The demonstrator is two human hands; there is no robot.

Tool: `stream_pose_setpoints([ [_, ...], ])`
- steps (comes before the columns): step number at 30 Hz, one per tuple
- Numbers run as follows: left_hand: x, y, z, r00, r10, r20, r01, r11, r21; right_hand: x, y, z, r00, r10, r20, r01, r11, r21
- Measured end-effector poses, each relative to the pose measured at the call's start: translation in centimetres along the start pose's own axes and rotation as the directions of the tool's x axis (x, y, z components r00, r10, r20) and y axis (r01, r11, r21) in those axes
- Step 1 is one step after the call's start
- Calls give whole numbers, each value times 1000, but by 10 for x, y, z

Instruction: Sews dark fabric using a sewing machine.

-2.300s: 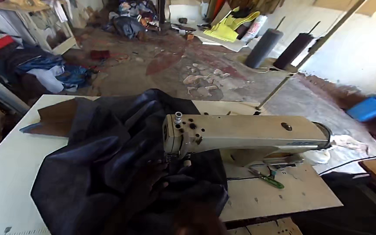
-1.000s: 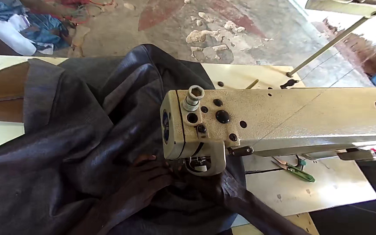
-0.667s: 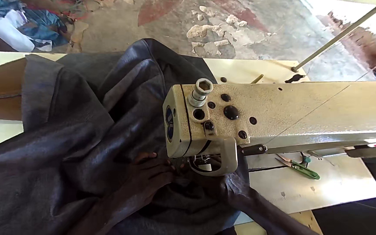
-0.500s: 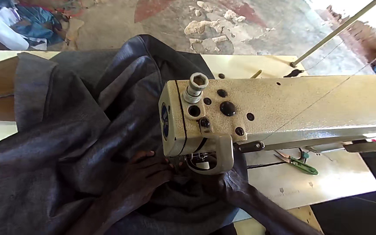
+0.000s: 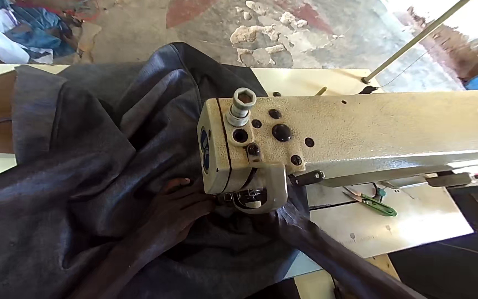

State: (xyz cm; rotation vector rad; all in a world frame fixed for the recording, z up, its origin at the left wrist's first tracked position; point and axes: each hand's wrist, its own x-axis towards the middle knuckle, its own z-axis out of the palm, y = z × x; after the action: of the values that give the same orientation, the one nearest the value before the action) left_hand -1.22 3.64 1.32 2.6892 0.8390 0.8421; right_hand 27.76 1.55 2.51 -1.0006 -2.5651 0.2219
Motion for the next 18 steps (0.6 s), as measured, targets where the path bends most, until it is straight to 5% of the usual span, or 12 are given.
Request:
stream_pose_setpoints([
  [9, 4, -6, 0, 1000, 26, 5, -26, 999, 39, 5, -5, -3, 991, -3, -136, -2, 999, -35],
  [18, 5, 11, 8, 997, -77, -19, 77, 997, -30, 1, 5, -1, 992, -11, -123, 30, 987, 158],
])
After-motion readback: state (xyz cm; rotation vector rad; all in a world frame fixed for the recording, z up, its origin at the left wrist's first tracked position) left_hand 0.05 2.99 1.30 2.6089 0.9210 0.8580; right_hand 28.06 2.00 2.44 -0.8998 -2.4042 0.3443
